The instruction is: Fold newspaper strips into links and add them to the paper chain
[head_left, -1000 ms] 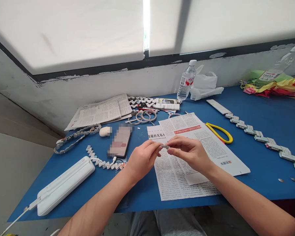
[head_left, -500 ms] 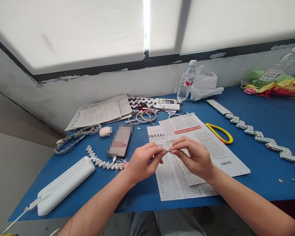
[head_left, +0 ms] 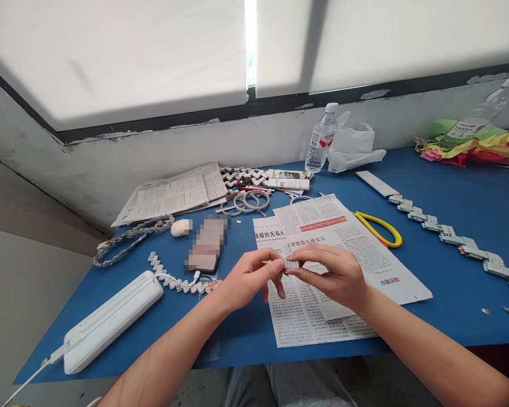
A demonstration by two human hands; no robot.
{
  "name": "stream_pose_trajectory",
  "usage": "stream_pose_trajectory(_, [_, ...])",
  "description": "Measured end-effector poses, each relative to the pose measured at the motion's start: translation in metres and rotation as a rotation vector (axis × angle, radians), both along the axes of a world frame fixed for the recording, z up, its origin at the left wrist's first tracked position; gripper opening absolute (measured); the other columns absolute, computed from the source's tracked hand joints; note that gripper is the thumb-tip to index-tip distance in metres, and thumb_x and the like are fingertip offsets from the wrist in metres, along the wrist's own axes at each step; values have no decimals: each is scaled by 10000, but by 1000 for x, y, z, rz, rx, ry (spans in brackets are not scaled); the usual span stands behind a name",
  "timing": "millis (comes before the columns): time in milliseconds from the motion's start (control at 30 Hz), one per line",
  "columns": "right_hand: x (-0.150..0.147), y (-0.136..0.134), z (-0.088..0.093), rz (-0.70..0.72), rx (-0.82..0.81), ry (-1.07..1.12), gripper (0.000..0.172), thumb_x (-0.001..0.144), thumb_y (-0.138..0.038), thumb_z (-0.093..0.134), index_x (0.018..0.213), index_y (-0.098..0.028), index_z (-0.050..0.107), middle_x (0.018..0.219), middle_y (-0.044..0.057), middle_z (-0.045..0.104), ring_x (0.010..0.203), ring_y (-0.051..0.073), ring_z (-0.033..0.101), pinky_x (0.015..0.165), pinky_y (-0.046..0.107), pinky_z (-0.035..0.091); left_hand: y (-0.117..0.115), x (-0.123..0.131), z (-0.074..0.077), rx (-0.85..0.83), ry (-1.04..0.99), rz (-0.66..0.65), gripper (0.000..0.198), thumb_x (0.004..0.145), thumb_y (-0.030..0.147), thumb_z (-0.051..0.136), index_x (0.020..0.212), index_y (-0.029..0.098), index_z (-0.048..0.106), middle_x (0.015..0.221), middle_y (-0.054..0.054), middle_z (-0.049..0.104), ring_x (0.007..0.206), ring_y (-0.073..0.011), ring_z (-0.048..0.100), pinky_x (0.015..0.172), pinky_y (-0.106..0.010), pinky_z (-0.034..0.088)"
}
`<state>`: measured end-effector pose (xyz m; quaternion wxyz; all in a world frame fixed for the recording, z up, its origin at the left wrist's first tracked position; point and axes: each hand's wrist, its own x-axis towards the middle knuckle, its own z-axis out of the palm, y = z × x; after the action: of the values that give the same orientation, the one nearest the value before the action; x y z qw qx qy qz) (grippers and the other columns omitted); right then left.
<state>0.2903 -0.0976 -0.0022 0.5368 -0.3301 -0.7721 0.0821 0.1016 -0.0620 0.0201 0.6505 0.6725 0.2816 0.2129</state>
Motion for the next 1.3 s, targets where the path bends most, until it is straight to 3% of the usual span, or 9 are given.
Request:
stream_pose_trajectory(167, [-3, 0, -1, 22, -180, 92, 55, 851, -234, 646, 833, -211, 693, 691, 37, 708, 602, 165, 657, 540, 271, 537, -3, 1, -4, 41, 92, 10, 358, 910, 530, 428, 836, 186, 492, 632, 27, 514, 520, -97, 533, 434, -184, 385])
stream_pose_trajectory(367, [-2, 3, -3, 30, -264, -1, 170, 896, -317, 585, 777, -202, 622, 659, 18, 636, 579, 139, 576, 550, 262, 488, 0, 4, -6, -79, 13, 17, 426, 905, 582, 369, 706, 206, 364, 595, 68, 361, 432, -75, 452, 394, -198, 335])
stream_pose_trajectory(533, [-2, 4, -6, 61, -375, -86, 198, 944, -303, 492, 798, -200, 578, 691, 11, 595, 614, 132, 543, 573, 248, 453, 1, 4, -5, -111, 66, -9, 393, 918, 530, 381, 701, 203, 363, 609, 65, 352, 437, -68, 418, 405, -209, 310])
stream_pose_trajectory(733, [-4, 3, -3, 45, -438, -88, 312, 952, -320, 466, 673, -199, 537, 599, -16, 554, 546, 119, 506, 526, 237, 416, 0, 5, -10, -129, 55, 6, 394, 931, 489, 359, 663, 200, 343, 595, 63, 316, 422, -59, 356, 399, -222, 257])
stream_pose_trajectory(933, [-7, 3, -7, 43, -455, -34, 121, 923, -258, 528, 977, -212, 626, 867, 26, 694, 757, 152, 637, 685, 262, 511, 5, 4, -13, -171, 66, 15, 398, 910, 526, 390, 686, 199, 359, 593, 70, 297, 414, -57, 359, 400, -212, 242])
stream_pose_trajectory(1067, [-7, 3, -5, 34, -499, 86, 108, 893, -271, 571, 907, -207, 657, 813, 31, 699, 744, 163, 644, 678, 277, 513, 7, 4, -11, -148, 57, 37, 388, 913, 518, 393, 695, 200, 348, 632, 65, 324, 421, -52, 367, 409, -211, 246])
stream_pose_trajectory(1133, [-5, 5, -3, 13, -635, 229, 150, 871, -325, 595, 901, -199, 669, 743, 26, 676, 666, 158, 620, 619, 284, 508, 11, 3, -10, -88, 42, 116, 382, 921, 504, 371, 687, 205, 333, 637, 65, 331, 421, -56, 364, 421, -217, 267])
stream_pose_trajectory(1200, [-1, 9, -2, 6, -780, 371, 231, 845, -384, 616, 948, -191, 690, 735, 29, 662, 630, 151, 595, 596, 293, 508, 15, 0, -9, 81, 107, 260, 385, 930, 494, 342, 671, 209, 334, 614, 60, 355, 448, -79, 384, 453, -231, 300])
stream_pose_trajectory(1300, [4, 17, -3, 9, -943, 496, 325, 779, -432, 676, 992, -190, 716, 770, 33, 659, 640, 142, 579, 617, 301, 506, 21, -4, -9, 482, 441, 445, 329, 919, 442, 396, 690, 209, 429, 627, 31, 468, 559, -131, 468, 517, -256, 323])
